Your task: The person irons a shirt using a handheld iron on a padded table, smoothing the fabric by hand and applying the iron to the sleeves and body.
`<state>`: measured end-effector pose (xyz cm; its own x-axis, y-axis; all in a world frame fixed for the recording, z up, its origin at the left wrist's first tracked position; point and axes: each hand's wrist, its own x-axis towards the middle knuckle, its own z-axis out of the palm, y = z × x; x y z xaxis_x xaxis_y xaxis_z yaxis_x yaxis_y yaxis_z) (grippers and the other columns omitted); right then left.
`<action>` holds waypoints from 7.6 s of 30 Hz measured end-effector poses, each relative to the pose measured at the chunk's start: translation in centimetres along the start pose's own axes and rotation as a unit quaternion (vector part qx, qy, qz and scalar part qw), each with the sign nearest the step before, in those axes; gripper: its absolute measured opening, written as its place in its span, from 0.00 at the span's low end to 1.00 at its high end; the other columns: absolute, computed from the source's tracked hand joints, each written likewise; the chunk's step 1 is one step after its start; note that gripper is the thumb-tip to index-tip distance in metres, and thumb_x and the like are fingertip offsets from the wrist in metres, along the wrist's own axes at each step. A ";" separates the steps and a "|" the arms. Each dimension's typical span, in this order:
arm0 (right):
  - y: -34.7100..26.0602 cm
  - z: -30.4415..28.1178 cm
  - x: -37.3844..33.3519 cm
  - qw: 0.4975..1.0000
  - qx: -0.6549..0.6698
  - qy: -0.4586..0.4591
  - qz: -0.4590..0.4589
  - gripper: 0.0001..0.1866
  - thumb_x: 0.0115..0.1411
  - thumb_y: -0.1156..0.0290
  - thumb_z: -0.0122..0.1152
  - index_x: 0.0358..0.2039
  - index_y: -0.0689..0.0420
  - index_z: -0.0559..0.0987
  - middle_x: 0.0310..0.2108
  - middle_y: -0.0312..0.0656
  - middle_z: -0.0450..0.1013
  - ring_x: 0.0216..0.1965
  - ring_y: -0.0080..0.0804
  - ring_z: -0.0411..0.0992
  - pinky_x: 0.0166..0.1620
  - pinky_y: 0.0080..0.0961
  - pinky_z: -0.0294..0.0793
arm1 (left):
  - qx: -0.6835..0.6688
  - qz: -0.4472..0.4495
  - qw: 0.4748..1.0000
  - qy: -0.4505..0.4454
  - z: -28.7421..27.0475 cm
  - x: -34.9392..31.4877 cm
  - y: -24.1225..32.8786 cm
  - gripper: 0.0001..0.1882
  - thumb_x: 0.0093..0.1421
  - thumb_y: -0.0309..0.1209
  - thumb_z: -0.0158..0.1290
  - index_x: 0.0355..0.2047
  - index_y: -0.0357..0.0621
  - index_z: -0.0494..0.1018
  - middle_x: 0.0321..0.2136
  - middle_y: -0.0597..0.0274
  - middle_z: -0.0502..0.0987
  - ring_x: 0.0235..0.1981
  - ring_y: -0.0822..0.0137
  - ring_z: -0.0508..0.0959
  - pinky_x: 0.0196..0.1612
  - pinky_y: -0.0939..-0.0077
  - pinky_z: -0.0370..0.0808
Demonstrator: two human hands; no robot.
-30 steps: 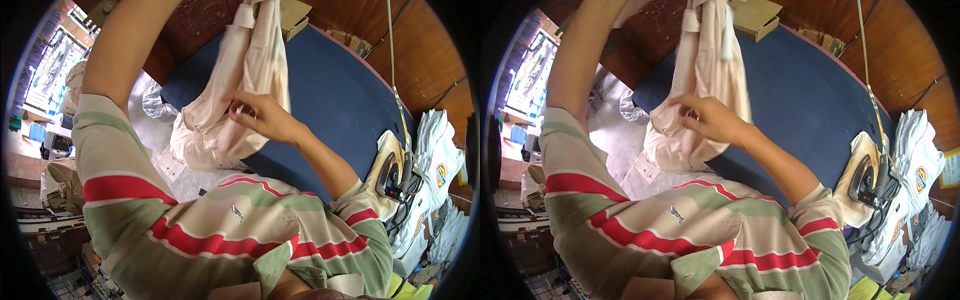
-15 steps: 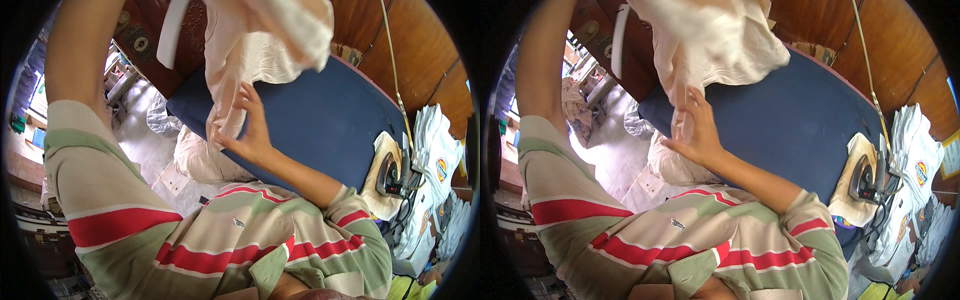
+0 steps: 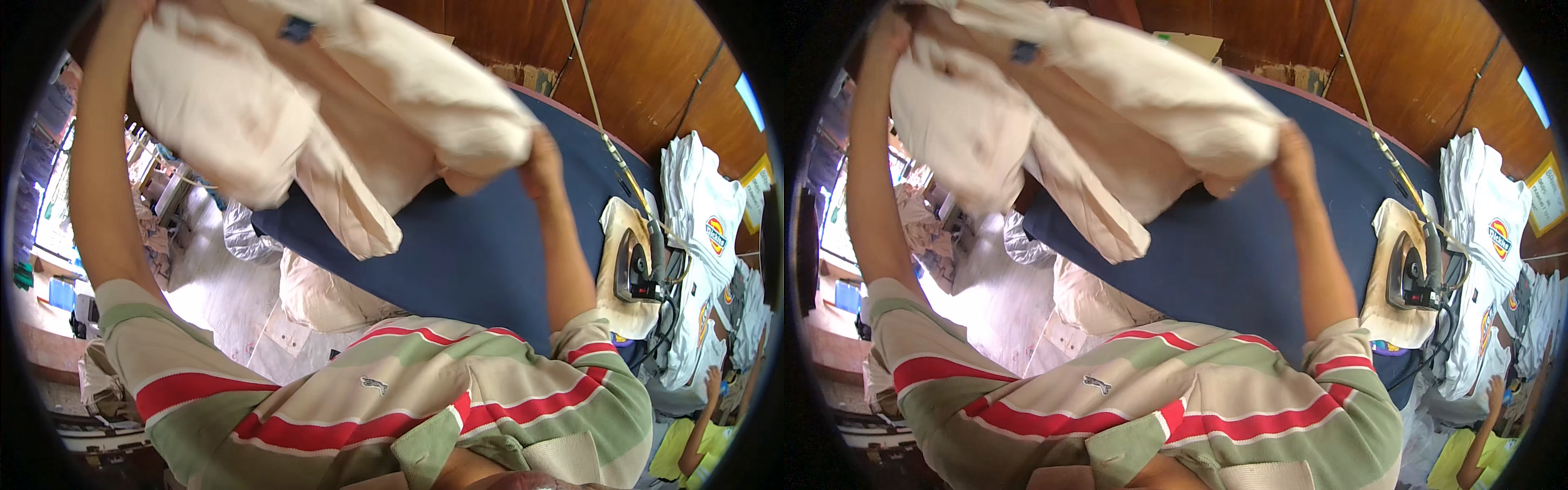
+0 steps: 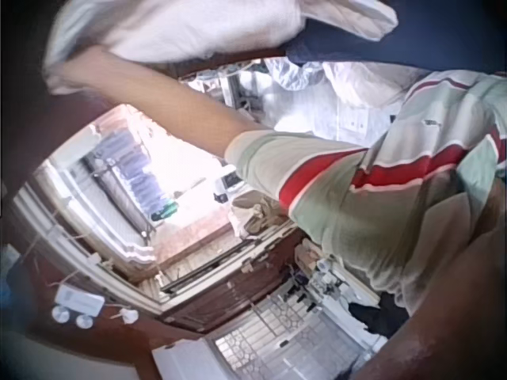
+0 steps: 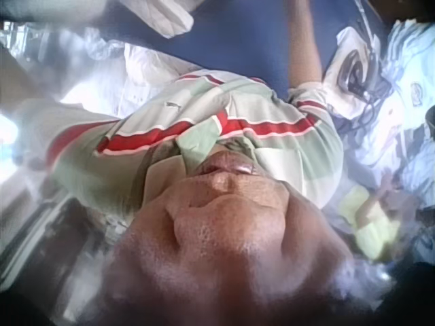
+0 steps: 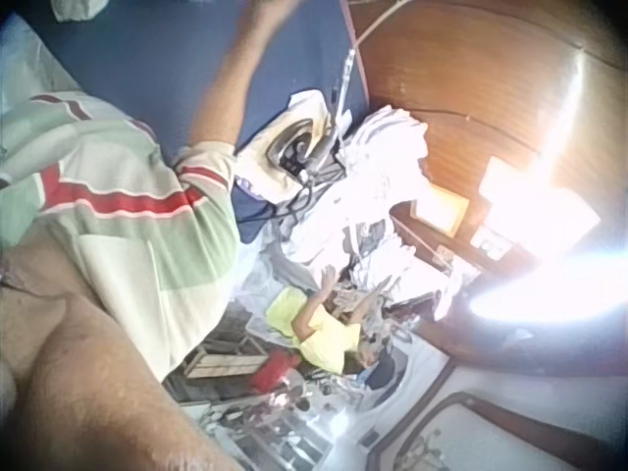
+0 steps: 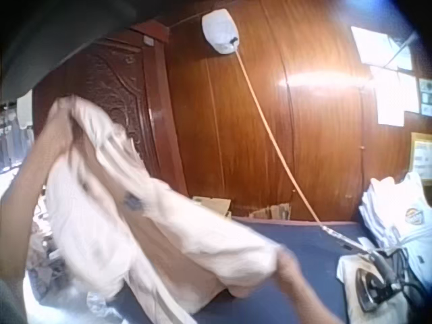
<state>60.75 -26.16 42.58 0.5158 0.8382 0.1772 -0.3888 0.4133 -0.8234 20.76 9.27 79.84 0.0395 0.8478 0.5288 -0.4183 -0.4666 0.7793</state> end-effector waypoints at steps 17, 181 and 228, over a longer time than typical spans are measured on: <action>-19.1 -4.3 -2.0 0.482 -0.724 0.075 -0.488 0.15 0.53 0.86 0.48 0.40 0.65 0.77 0.36 0.51 0.75 0.38 0.40 0.75 0.43 0.28 0.71 | -0.021 -0.025 0.985 0.167 -7.6 -14.8 -8.2 0.09 0.52 0.25 0.58 0.33 0.38 0.71 0.31 0.57 0.76 0.35 0.66 0.77 0.38 0.71 0.78; 8.3 -19.8 -7.9 0.510 -0.852 -0.111 -0.040 0.29 0.61 0.47 0.43 0.61 0.44 0.61 0.63 0.42 0.53 0.64 0.44 0.49 0.63 0.45 0.45 | 0.600 0.018 0.647 -0.470 13.8 -54.8 -41.3 0.30 0.60 0.49 0.42 0.61 0.57 0.56 0.63 0.69 0.53 0.64 0.62 0.49 0.55 0.38 0.48; 4.9 -20.3 -13.9 0.667 -0.661 -0.322 -0.120 0.06 0.52 0.72 0.59 0.28 0.56 0.71 0.36 0.38 0.69 0.36 0.35 0.68 0.41 0.29 0.68 | 0.314 0.085 0.692 -0.645 11.2 -57.5 -36.2 0.10 0.55 0.37 0.53 0.30 0.45 0.73 0.29 0.62 0.74 0.30 0.63 0.73 0.37 0.72 0.68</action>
<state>67.20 -43.03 25.16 -0.1579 0.9595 0.2334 0.8786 0.2444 -0.4103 43.76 -25.42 25.01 0.9841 0.0262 0.1754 -0.0560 -0.8925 0.4475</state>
